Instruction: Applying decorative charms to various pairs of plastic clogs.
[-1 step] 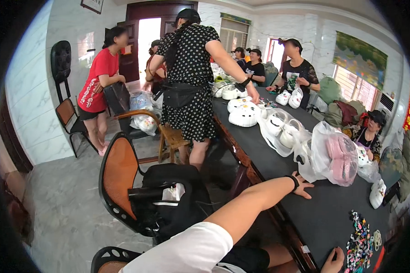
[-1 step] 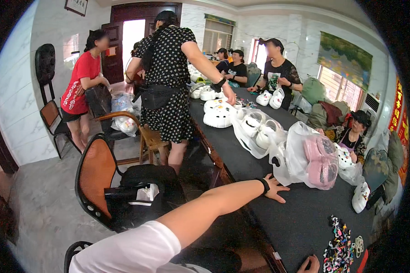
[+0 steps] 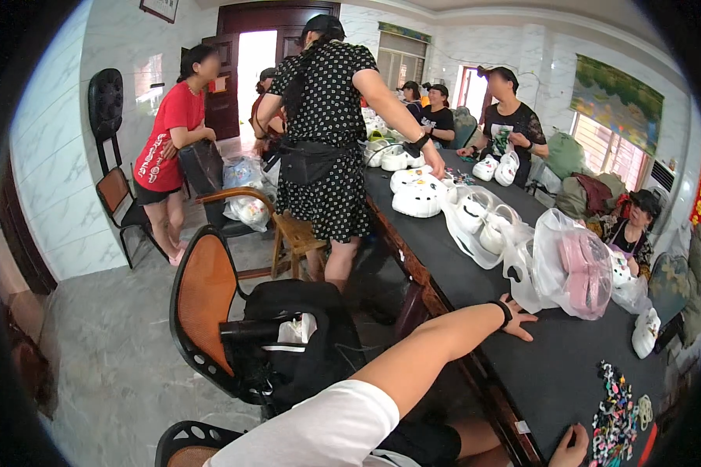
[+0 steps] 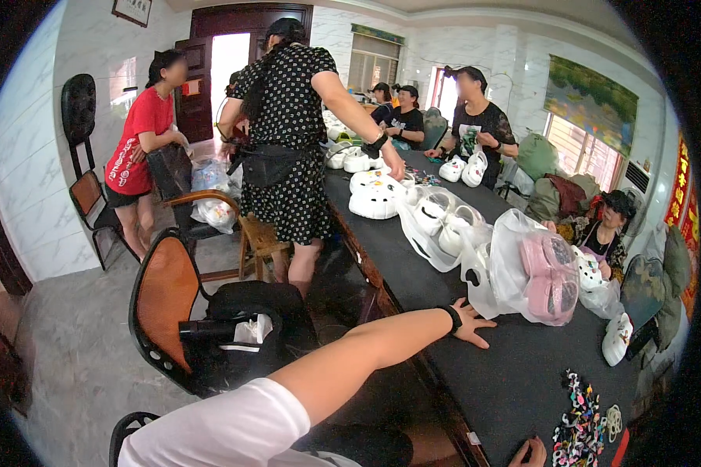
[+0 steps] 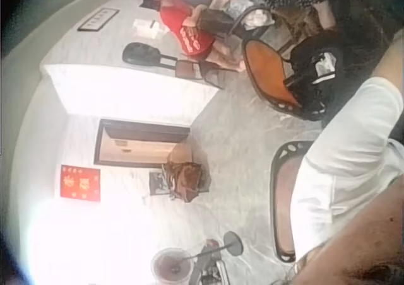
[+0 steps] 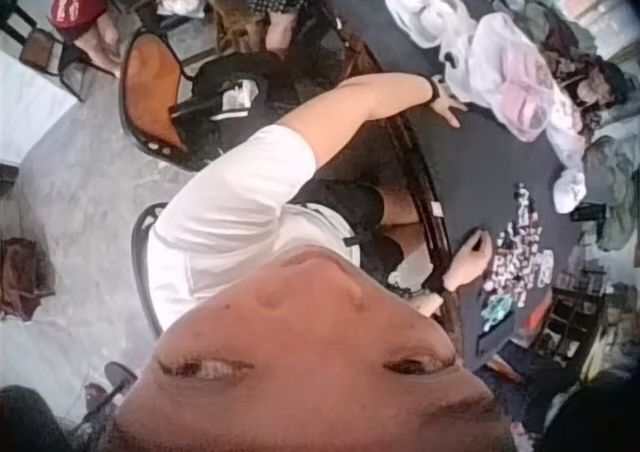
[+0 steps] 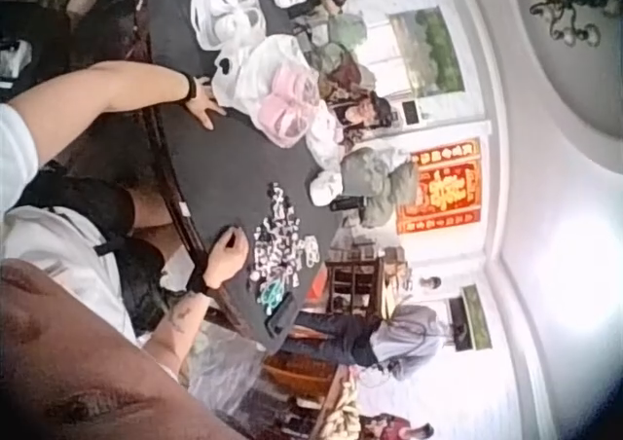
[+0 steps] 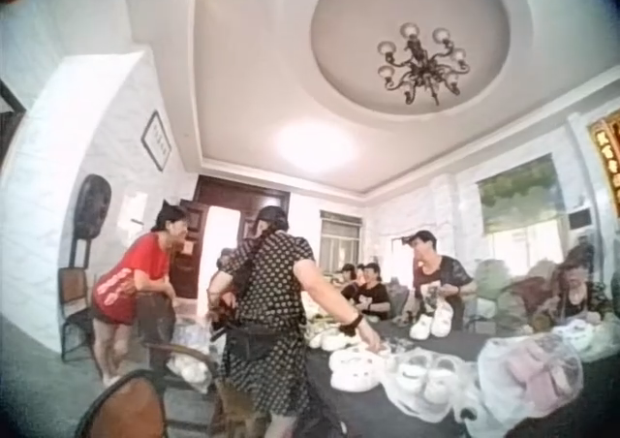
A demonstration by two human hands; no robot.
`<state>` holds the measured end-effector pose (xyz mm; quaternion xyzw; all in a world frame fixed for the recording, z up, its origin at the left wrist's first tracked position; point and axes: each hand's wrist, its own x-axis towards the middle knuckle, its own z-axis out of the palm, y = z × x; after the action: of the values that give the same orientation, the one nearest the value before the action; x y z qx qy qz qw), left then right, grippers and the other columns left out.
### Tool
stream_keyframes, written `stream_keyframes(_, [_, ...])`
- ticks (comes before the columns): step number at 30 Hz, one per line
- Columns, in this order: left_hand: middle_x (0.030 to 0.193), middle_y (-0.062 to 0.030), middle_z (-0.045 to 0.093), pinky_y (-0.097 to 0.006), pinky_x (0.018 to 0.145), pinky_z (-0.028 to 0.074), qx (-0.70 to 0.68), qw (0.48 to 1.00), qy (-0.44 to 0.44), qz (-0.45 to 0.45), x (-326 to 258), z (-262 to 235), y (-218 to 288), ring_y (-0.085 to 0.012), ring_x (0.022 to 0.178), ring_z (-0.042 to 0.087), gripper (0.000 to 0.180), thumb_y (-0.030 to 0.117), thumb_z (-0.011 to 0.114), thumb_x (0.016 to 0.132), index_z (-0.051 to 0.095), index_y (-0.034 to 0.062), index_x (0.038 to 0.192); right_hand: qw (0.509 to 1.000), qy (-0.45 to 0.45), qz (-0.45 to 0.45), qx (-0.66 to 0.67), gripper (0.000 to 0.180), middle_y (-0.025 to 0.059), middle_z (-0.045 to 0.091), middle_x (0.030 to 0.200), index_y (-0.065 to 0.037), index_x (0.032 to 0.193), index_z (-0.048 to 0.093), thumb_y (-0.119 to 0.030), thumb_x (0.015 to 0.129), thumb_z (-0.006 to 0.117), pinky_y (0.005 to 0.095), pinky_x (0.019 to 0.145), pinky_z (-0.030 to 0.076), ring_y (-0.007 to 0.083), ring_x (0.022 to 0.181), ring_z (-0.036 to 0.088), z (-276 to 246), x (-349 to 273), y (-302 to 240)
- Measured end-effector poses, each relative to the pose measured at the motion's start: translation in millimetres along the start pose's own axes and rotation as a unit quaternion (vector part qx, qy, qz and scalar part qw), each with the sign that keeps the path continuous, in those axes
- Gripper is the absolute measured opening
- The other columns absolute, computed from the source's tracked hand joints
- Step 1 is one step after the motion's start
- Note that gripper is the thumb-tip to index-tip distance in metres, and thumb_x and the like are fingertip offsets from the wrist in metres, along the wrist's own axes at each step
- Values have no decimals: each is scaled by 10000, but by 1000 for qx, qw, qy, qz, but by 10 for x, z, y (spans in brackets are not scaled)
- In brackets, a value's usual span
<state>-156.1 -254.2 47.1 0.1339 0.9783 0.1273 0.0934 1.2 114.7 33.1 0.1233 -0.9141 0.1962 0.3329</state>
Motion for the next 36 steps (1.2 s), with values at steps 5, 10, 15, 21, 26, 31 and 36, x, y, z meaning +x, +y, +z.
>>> stream_keyframes(5, [1626,-98,91,-573,1165,-9,-1,1000,-1,3,26,10,2,-285,1503,6,912,818,383,812,192,315,1548,1000,-1,-3,4,311,197,692,1043,27,1021,700,-258,949,596,391,849,522,350,944,659,-3,-6,14])
stream_keyframes(10, [1626,-112,80,-581,1158,-20,-20,1000,-2,2,68,15,-21,-302,1501,13,932,818,427,777,215,328,1541,1000,-1,6,4,300,189,694,1042,17,1027,704,-254,943,606,390,843,522,349,941,661,-33,10,-35])
stream_keyframes(15, [1627,-100,84,-574,1163,-14,-7,1000,3,-5,43,31,-48,-293,1502,9,916,817,400,798,201,326,1545,1000,6,0,5,293,188,695,1036,13,1024,705,-251,941,606,389,839,524,349,938,661,15,11,-21])
stream_keyframes(21, [1624,-93,120,-557,1162,1,11,999,13,27,65,17,48,-299,1501,16,916,819,393,805,223,304,1543,999,17,30,18,206,188,683,1028,29,993,678,-153,908,631,396,851,510,349,950,649,112,-37,187])
stream_keyframes(26, [1624,-115,105,-535,1166,6,32,999,22,11,53,38,-148,-315,1499,16,929,840,371,796,222,308,1543,997,34,30,70,109,194,667,1040,35,927,647,-47,855,637,398,880,491,355,981,634,346,-18,245])
stream_keyframes(31, [1622,-140,86,-530,1168,7,31,999,-2,19,99,8,-73,-325,1498,2,923,834,348,814,157,316,1554,998,35,38,46,103,173,674,1046,18,917,657,-60,854,634,404,873,495,345,989,635,189,-17,160])
stream_keyframes(36, [1615,-160,99,-521,1172,20,27,999,-20,18,76,-26,-53,-333,1495,34,906,825,334,830,138,318,1555,996,51,46,59,94,165,686,1016,8,889,668,-70,838,652,407,863,504,339,975,645,119,14,58])
